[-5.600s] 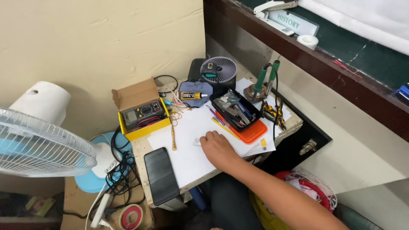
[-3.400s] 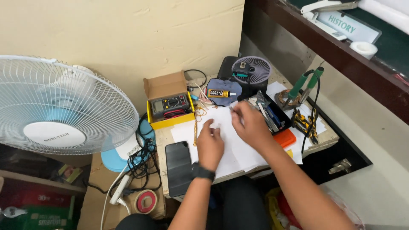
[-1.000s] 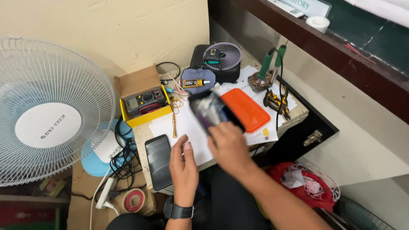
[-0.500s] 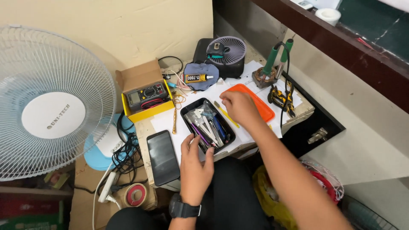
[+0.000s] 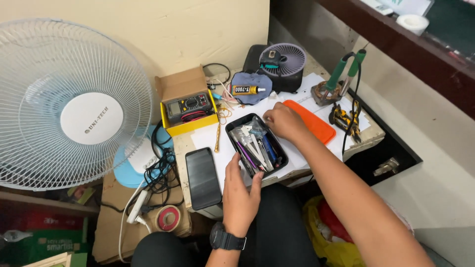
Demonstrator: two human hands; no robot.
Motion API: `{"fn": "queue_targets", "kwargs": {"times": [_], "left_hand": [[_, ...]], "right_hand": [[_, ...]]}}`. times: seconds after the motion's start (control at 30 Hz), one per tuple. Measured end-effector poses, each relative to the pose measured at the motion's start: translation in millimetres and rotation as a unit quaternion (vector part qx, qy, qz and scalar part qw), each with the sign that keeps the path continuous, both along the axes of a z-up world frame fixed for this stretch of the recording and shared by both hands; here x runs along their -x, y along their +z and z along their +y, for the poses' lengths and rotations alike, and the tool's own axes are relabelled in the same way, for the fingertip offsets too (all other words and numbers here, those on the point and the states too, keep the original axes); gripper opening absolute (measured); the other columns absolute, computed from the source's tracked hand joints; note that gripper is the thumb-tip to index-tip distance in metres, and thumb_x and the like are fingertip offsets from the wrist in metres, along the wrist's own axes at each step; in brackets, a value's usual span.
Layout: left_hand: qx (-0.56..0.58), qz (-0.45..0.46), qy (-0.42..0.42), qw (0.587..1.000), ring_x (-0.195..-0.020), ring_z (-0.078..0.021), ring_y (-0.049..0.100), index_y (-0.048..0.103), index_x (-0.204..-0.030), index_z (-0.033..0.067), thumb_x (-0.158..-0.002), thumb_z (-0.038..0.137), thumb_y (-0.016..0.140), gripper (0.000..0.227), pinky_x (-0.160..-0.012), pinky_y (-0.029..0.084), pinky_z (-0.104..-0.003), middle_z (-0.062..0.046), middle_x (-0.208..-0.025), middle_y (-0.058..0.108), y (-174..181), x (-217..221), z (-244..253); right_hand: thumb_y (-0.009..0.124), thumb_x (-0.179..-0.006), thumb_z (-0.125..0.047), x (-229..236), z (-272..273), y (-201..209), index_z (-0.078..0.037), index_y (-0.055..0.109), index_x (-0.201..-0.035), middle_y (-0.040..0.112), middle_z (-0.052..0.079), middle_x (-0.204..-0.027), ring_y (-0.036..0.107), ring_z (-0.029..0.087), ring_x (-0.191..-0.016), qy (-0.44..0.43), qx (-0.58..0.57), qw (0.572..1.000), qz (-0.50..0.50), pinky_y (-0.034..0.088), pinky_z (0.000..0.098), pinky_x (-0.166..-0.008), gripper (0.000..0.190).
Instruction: The person organizes tools on a small table by placing a pair of pliers into a black tray. They then close the tray with an orange lid and move a yellow multimeter box to the side.
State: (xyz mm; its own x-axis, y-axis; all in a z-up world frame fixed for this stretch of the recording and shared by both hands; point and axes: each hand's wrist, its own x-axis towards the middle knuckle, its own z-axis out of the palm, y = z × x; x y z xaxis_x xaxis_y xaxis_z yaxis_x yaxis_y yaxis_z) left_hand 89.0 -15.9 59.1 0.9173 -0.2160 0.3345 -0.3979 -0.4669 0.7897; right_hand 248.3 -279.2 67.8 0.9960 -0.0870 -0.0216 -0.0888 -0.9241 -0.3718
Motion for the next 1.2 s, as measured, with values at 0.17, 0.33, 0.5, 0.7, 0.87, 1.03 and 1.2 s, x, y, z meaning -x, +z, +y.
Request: {"fn": "queue_targets", "kwargs": {"times": [0.17, 0.33, 0.5, 0.7, 0.87, 1.03, 1.2], "left_hand": [[-0.009, 0.017, -0.006, 1.000, -0.161, -0.0405, 0.051, 0.038, -0.174, 0.0017, -0.113, 0.045, 0.069, 0.081, -0.126, 0.047, -0.054, -0.021, -0.173, 0.052, 1, 0, 2], [-0.001, 0.021, -0.003, 1.000, -0.159, -0.0390, 0.054, 0.040, -0.173, 0.0027, -0.112, 0.046, 0.070, 0.081, -0.124, 0.049, -0.053, -0.019, -0.172, 0.054, 0, -2, 2], [0.014, 0.004, -0.006, 1.000, -0.158, -0.0388, 0.055, 0.041, -0.173, 0.0016, -0.110, 0.040, 0.075, 0.080, -0.125, 0.048, -0.051, -0.020, -0.170, 0.056, -1, -2, 2], [0.009, 0.000, -0.006, 1.000, -0.158, -0.0387, 0.055, 0.039, -0.174, 0.0026, -0.111, 0.040, 0.072, 0.080, -0.124, 0.051, -0.051, -0.020, -0.169, 0.056, -7, -3, 2], [0.007, 0.011, -0.014, 1.000, -0.160, -0.0379, 0.053, 0.039, -0.174, 0.0022, -0.112, 0.037, 0.070, 0.078, -0.126, 0.049, -0.051, -0.020, -0.172, 0.054, -6, -4, 4], [0.011, 0.019, -0.036, 0.999, -0.162, -0.0388, 0.052, 0.035, -0.177, 0.0029, -0.113, 0.030, 0.067, 0.076, -0.128, 0.047, -0.052, -0.021, -0.175, 0.052, -5, -5, 11], [0.025, 0.052, -0.022, 0.998, -0.131, -0.0384, 0.078, 0.059, -0.163, 0.0071, -0.110, 0.016, 0.062, 0.054, -0.110, 0.060, -0.050, -0.016, -0.155, 0.075, 3, -25, 20]], "right_hand": [[0.070, -0.111, -0.031, 4, -2, 2, -0.024, 0.082, -0.132, 0.071, 0.011, -0.127, 0.072, 0.038, -0.114, -0.014, -0.049, 0.997, -0.058, 0.058, 0.0563, -0.093, 0.025], [0.067, -0.107, -0.013, 69, 25, 66, -0.011, 0.073, -0.123, 0.077, 0.009, -0.109, 0.075, 0.028, -0.091, 0.005, -0.140, 0.949, -0.282, 0.057, 0.0450, -0.087, 0.017], [0.074, -0.105, 0.006, 139, 58, 59, -0.001, 0.078, -0.120, 0.079, 0.013, -0.128, 0.079, 0.027, -0.115, 0.197, -0.127, 0.880, -0.414, 0.065, 0.0355, -0.099, 0.018], [0.078, -0.107, 0.002, 166, 72, 26, 0.006, 0.081, -0.113, 0.074, 0.017, -0.115, 0.079, 0.028, -0.100, 0.203, -0.104, 0.885, -0.406, 0.067, 0.0367, -0.090, 0.008], [0.075, -0.108, 0.000, 162, 71, 15, 0.005, 0.081, -0.122, 0.073, 0.018, -0.119, 0.079, 0.031, -0.107, 0.241, -0.124, 0.898, -0.345, 0.069, 0.0416, -0.095, 0.016], [0.071, -0.110, -0.006, 155, 68, 14, 0.002, 0.082, -0.122, 0.075, 0.014, -0.123, 0.078, 0.030, -0.107, 0.242, -0.129, 0.933, -0.231, 0.067, 0.0433, -0.093, 0.019], [0.062, -0.107, -0.011, 152, 63, 21, -0.010, 0.082, -0.137, 0.083, 0.014, -0.118, 0.082, 0.033, -0.105, 0.159, -0.161, 0.962, -0.155, 0.062, 0.0451, -0.091, 0.037]]}}
